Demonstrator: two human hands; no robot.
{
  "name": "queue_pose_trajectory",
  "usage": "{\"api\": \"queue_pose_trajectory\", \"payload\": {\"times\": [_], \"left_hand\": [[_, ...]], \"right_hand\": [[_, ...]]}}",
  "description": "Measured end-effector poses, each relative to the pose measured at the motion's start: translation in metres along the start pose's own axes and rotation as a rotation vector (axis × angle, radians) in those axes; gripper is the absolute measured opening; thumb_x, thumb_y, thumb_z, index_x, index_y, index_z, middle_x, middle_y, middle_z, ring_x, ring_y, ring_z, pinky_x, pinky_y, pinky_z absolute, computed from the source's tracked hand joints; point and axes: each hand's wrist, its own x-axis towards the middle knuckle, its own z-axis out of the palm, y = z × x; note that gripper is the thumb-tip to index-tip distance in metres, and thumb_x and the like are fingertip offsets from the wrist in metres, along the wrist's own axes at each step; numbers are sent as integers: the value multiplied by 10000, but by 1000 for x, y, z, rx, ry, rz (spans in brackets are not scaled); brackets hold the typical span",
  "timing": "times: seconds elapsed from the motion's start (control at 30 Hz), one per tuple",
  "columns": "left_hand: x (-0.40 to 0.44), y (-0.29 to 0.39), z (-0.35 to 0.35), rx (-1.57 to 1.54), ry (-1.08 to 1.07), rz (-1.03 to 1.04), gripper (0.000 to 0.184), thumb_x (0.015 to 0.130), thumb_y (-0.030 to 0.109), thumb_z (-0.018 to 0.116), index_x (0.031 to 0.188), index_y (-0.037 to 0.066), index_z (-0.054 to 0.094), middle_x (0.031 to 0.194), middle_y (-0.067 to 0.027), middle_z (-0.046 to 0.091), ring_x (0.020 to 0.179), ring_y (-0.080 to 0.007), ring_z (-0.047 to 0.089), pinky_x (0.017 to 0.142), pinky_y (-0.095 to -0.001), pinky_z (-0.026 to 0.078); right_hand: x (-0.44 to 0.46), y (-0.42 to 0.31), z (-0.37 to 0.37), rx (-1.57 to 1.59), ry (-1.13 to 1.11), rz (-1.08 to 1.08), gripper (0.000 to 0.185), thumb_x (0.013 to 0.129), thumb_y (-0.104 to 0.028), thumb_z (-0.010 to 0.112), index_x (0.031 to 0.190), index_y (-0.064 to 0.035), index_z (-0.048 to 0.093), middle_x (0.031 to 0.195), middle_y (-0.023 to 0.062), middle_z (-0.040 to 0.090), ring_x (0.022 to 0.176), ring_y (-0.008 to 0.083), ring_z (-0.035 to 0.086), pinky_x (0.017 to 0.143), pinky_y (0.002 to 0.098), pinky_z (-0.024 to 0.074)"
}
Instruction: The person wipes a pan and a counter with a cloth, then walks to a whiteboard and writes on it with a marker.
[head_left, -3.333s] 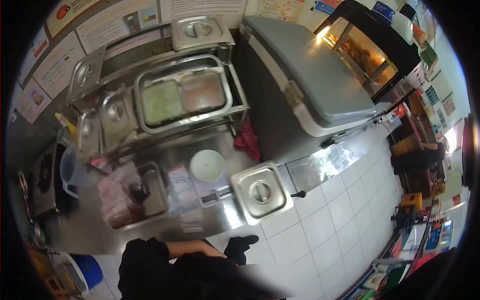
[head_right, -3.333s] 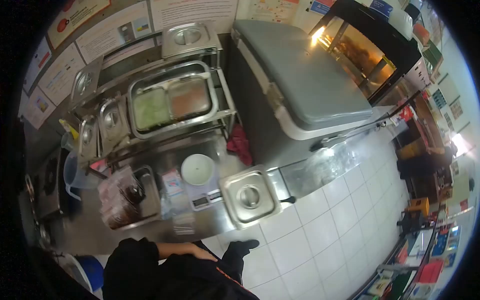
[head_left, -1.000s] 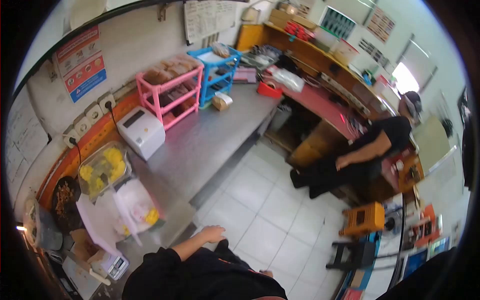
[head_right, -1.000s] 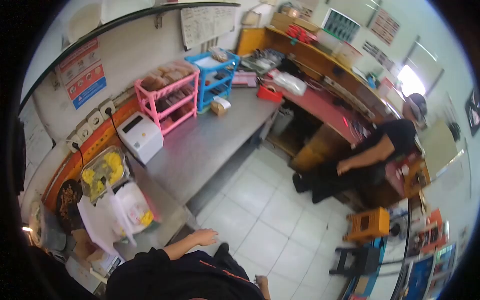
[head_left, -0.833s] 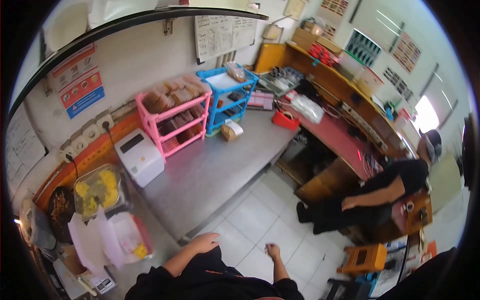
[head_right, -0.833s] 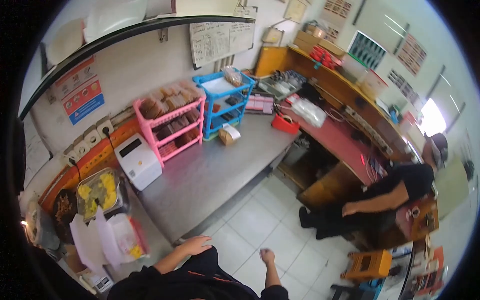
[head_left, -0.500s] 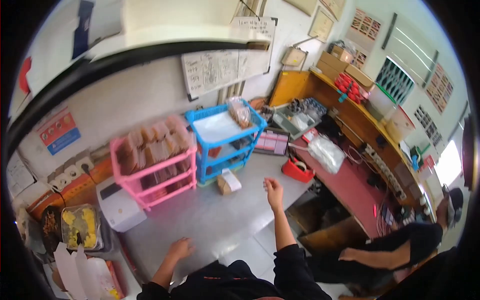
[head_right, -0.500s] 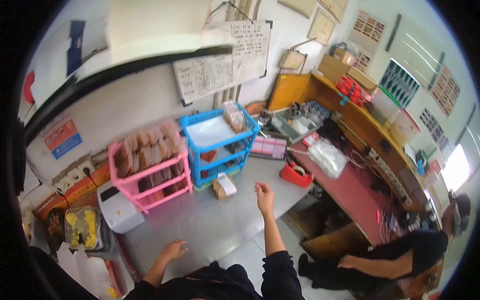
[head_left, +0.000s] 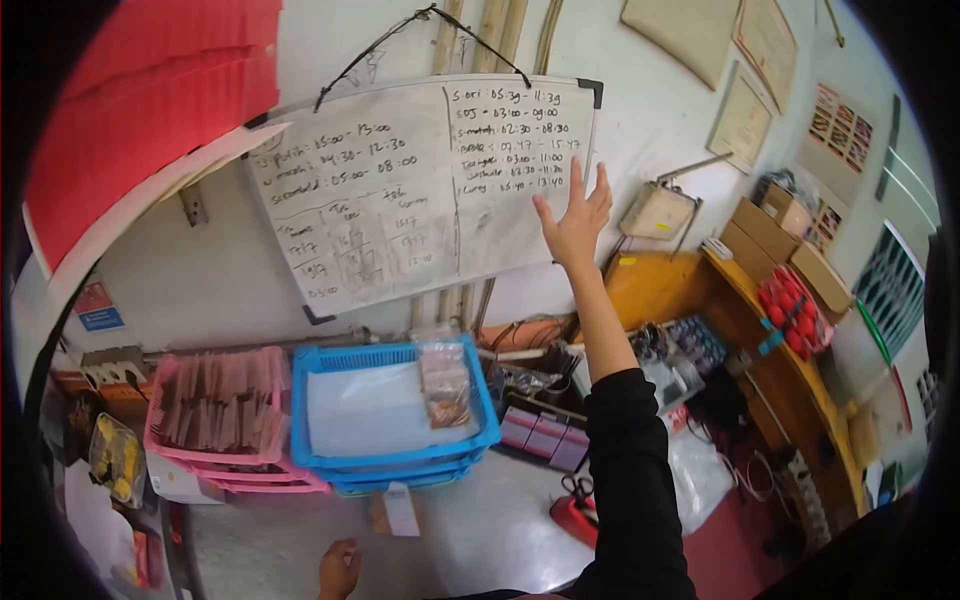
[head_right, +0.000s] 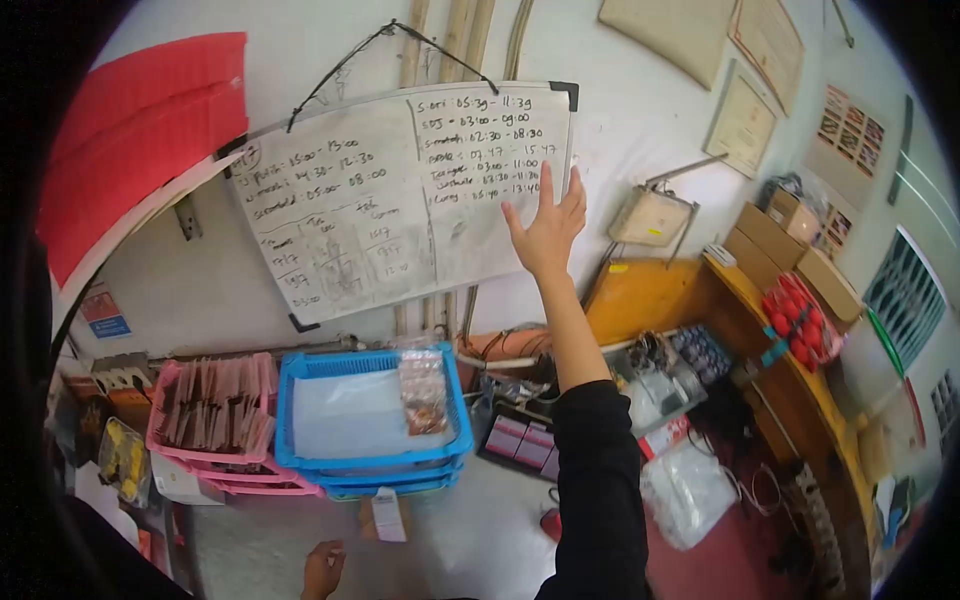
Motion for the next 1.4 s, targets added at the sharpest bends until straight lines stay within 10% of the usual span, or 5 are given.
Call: {"api": "queue_pose_trajectory", "payload": {"times": [0.93, 1.13, 1.33, 1.37, 1.4], "left_hand": [[7, 99, 84, 132, 123, -158, 204, 762, 128, 579, 937, 25, 592, 917, -129, 594, 743, -272, 596, 684, -337, 466], [12, 112, 88, 134, 111, -96, 165, 770, 123, 574, 904, 28, 589, 881, -143, 600, 733, -266, 599, 639, -337, 462], [17, 130, 100, 211, -76, -337, 280, 793, 236, 600, 608, 30, 562, 443, -82, 524, 400, -214, 532, 448, -319, 420], [20, 131, 104, 233, -94, -331, 295, 794, 242, 598, 593, 30, 555, 444, -85, 522, 400, -218, 529, 448, -322, 417], [23, 132, 106, 257, -111, -325, 311, 796, 248, 597, 579, 30, 549, 446, -88, 519, 400, -221, 525, 449, -325, 414]], "right_hand": [[48, 33, 45, -34, 49, -2, 613, 744, -542, 523, 1272, -254, 406, 1421, 149, 59, 1271, 409, 15, 923, 649, 82], [18, 128, -27, 590, 162, 255, 514, 745, -443, 604, 1076, -54, 547, 1140, 179, 514, 872, 266, 568, 726, 367, 438], [-209, 315, -66, -351, -1207, 341, 454, 749, -391, 626, 567, 23, 597, 533, 136, 584, 493, 243, 601, 514, 353, 493], [-243, 302, -73, 3, -1435, 921, 423, 771, -361, 610, 597, 24, 608, 581, 141, 609, 492, 209, 612, 510, 317, 512], [-299, 316, -65, -44, -1640, 950, 359, 788, -301, 596, 658, 32, 621, 616, 136, 625, 480, 191, 610, 503, 284, 518]]}}
